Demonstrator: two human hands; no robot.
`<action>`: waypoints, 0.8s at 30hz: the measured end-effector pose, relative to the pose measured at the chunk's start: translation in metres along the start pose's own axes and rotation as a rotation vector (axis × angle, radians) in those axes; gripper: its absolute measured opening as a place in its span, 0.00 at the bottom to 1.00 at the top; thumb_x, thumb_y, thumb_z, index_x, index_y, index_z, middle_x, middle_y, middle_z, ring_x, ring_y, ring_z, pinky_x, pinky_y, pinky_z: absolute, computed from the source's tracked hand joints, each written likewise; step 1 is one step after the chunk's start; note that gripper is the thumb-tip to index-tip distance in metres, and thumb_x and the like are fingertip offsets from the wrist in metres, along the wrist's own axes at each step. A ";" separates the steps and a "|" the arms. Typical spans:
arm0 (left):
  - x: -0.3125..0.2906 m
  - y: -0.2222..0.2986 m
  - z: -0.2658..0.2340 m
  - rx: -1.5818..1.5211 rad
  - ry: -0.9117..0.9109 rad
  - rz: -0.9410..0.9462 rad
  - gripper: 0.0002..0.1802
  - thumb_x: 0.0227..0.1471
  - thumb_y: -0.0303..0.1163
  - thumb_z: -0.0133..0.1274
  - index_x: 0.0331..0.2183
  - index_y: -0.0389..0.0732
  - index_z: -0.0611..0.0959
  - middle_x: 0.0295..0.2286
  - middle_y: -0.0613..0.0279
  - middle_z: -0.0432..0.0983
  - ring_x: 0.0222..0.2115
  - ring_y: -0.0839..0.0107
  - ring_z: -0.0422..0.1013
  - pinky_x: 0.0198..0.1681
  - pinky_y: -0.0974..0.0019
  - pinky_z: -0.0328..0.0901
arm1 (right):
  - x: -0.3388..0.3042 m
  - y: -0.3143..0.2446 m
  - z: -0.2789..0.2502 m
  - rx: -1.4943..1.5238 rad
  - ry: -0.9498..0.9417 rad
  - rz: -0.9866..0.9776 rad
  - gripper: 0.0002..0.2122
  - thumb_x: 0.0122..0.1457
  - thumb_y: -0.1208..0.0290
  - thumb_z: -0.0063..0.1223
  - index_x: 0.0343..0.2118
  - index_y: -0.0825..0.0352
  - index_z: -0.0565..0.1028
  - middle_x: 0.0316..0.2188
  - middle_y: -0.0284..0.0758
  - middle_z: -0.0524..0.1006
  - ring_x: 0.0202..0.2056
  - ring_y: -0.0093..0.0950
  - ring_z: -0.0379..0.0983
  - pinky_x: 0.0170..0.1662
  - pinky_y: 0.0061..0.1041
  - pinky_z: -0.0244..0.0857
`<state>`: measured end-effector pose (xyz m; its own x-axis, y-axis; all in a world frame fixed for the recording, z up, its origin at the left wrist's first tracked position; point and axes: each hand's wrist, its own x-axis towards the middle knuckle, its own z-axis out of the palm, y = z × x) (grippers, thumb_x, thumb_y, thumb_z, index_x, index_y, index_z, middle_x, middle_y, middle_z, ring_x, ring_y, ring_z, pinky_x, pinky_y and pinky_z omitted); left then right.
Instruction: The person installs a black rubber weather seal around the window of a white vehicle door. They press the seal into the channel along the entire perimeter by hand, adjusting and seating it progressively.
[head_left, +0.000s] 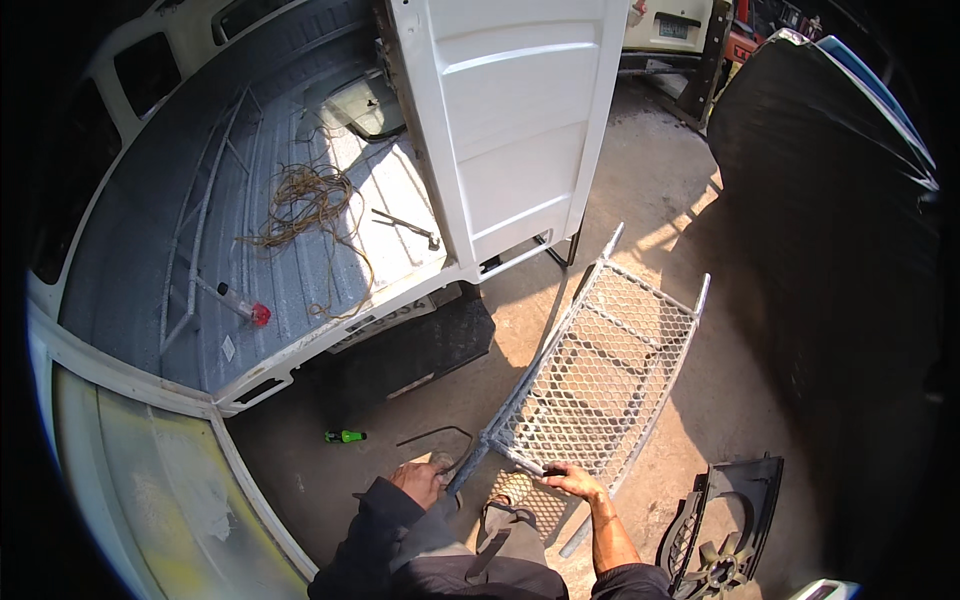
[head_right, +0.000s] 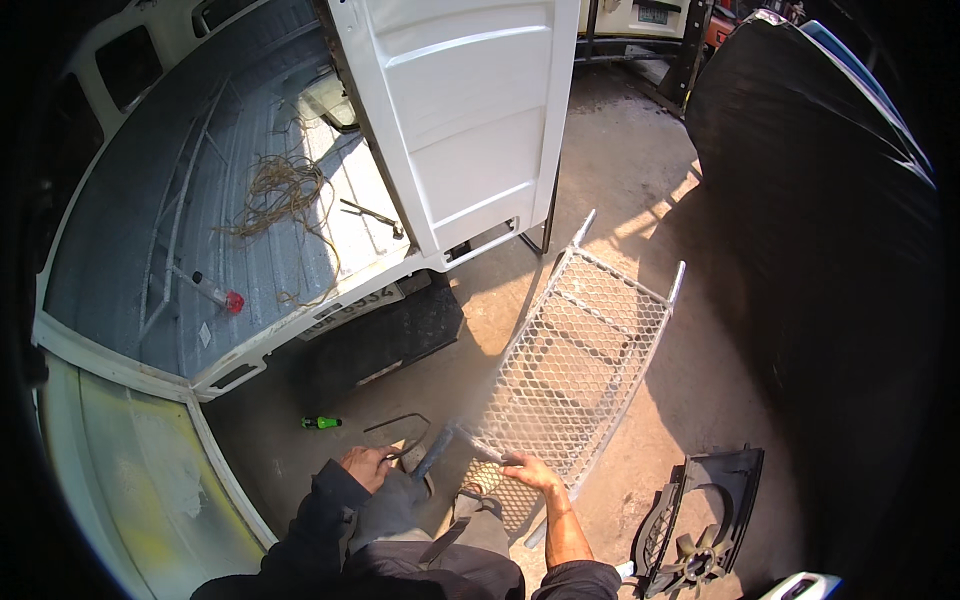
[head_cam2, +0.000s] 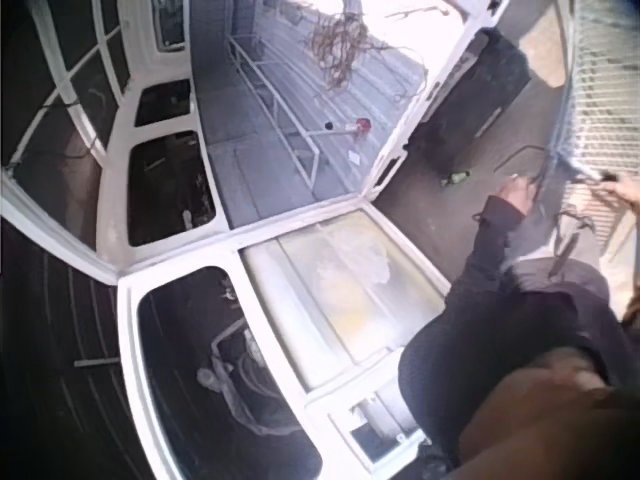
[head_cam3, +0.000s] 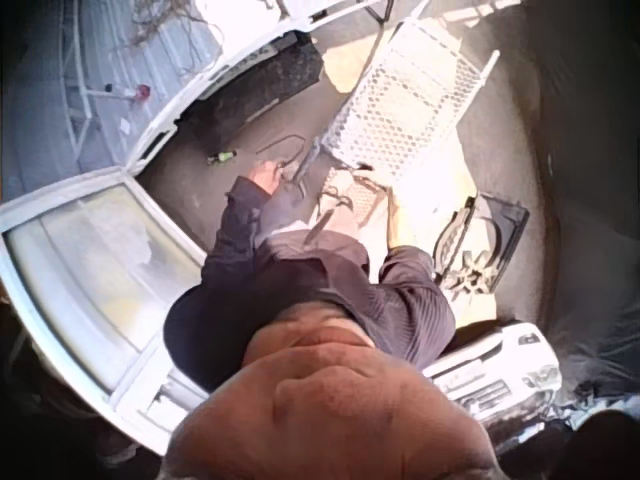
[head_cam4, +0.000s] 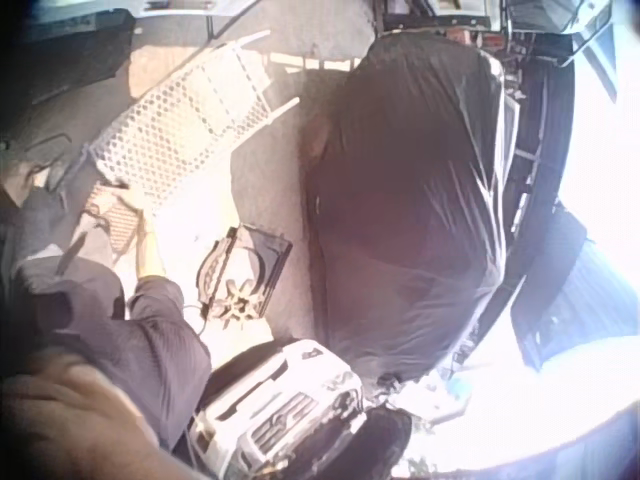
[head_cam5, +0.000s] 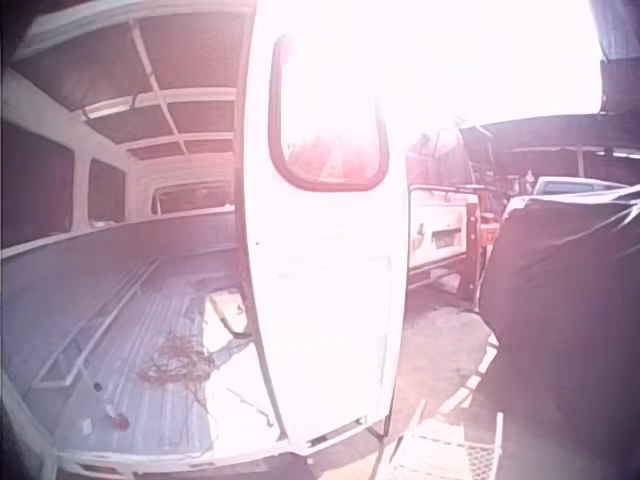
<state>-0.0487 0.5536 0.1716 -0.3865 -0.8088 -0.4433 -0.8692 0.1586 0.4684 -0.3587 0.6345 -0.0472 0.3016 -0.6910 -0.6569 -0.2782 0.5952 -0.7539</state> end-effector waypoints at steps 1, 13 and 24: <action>0.002 0.020 -0.007 0.038 -0.069 0.051 0.16 0.50 0.31 0.47 0.43 0.45 0.78 0.28 0.47 0.77 0.32 0.48 0.73 0.38 0.52 0.66 | -0.021 -0.023 -0.004 0.002 0.068 -0.080 0.28 0.49 0.58 0.57 0.52 0.69 0.68 0.48 0.44 0.72 0.49 0.37 0.68 0.52 0.33 0.62; 0.066 0.126 -0.169 -0.226 -0.003 0.905 0.32 0.47 0.39 0.59 0.49 0.34 0.67 0.37 0.43 0.72 0.35 0.55 0.73 0.40 0.60 0.67 | -0.128 -0.264 -0.012 0.221 0.468 -0.658 0.13 0.53 0.70 0.58 0.39 0.73 0.76 0.27 0.35 0.78 0.29 0.20 0.73 0.34 0.19 0.67; 0.246 0.192 -0.553 -0.454 1.295 0.614 0.49 0.29 0.54 0.68 0.45 0.25 0.71 0.41 0.42 0.72 0.44 0.54 0.70 0.48 0.61 0.64 | -0.044 -0.352 -0.074 0.220 0.613 -0.705 0.17 0.49 0.73 0.62 0.42 0.71 0.74 0.31 0.32 0.76 0.32 0.20 0.72 0.38 0.19 0.66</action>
<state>-0.1396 0.0720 0.5754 0.0979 -0.6490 0.7545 -0.4169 0.6616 0.6232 -0.3418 0.4244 0.2480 -0.2127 -0.9769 0.0221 -0.0186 -0.0186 -0.9997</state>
